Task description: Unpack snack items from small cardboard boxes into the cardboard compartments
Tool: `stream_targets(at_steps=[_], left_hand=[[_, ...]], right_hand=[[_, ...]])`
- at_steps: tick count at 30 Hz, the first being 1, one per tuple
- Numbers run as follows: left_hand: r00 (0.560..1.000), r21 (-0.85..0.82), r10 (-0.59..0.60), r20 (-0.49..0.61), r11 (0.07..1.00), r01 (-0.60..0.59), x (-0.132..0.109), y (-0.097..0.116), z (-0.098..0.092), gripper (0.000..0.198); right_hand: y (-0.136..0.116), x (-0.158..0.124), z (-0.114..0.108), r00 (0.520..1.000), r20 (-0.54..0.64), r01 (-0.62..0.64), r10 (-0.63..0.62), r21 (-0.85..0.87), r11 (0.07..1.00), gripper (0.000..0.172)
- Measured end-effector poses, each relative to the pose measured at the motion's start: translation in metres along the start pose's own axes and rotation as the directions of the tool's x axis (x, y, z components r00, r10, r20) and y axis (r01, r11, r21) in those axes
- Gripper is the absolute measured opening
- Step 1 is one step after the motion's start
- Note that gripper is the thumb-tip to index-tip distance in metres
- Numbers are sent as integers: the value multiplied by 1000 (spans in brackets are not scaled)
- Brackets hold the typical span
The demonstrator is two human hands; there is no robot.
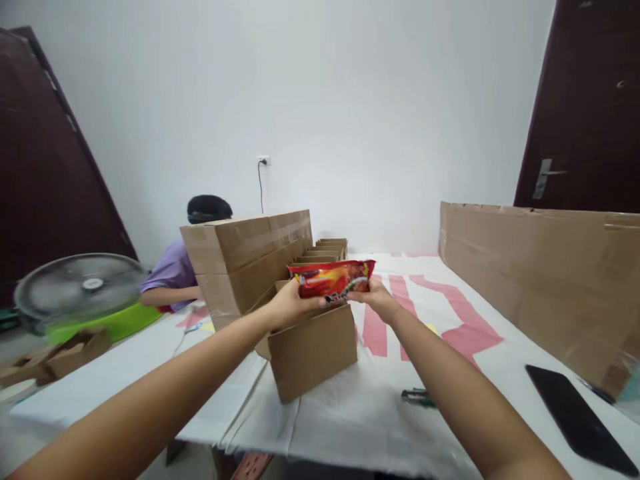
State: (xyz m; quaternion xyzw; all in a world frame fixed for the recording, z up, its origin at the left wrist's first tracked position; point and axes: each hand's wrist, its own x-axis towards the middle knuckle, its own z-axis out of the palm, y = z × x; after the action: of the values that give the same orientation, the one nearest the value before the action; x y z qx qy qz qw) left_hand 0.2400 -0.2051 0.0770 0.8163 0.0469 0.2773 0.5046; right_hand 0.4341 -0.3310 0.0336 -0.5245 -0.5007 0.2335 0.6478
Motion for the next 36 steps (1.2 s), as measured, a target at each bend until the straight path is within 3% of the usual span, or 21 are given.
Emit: stream_targets(at_steps=[3, 5, 7, 9, 13, 18, 22, 25, 28, 30, 34, 36], left_hand=[[981, 295, 108, 159, 943, -151, -48, 0, 25, 92], [945, 447, 165, 282, 849, -282, -79, -11, 38, 86], [933, 538, 121, 339, 789, -298, -103, -31, 46, 79], [958, 634, 13, 288, 747, -201, -118, -57, 49, 73], [979, 790, -193, 70, 610, 64, -130, -105, 37, 60], [940, 831, -325, -106, 490, 263, -140, -141, 8, 56], [898, 840, -388, -209, 400, 368, -149, -161, -9, 50], [893, 783, -339, -295, 449, 430, -151, -171, -17, 50], [893, 711, -245, -377, 542, 448, -150, -172, -21, 39], [909, 679, -237, -343, 606, 414, -148, -169, -22, 34], [946, 588, -279, -165, 742, 321, -140, -164, -20, 23], [947, 564, -279, -160, 761, 320, -135, -167, -19, 13]], right_hand=[[28, -38, -19, 997, 77, -33, 25, 113, 993, 47], [51, -61, -25, 988, 126, -108, 91, 132, 985, 45], [73, -79, -22, 979, 155, -156, 134, 135, 979, 46], [93, -88, -10, 974, 148, -189, 169, 134, 973, 46], [125, -87, 30, 974, 81, -220, 210, 144, 965, 49], [154, -84, 89, 980, -1, -196, 197, 105, 975, 56], [163, -97, 113, 984, -105, -153, 146, -67, 986, 45], [159, -104, 115, 981, -162, -147, 105, -276, 950, 42], [154, -105, 113, 982, -174, -151, 71, -513, 845, 46], [154, -104, 112, 986, -159, -140, 56, -584, 800, 44], [158, -105, 113, 989, -128, -133, 68, -619, 774, 40], [159, -105, 112, 987, -138, -152, 85, -612, 776, 42]])
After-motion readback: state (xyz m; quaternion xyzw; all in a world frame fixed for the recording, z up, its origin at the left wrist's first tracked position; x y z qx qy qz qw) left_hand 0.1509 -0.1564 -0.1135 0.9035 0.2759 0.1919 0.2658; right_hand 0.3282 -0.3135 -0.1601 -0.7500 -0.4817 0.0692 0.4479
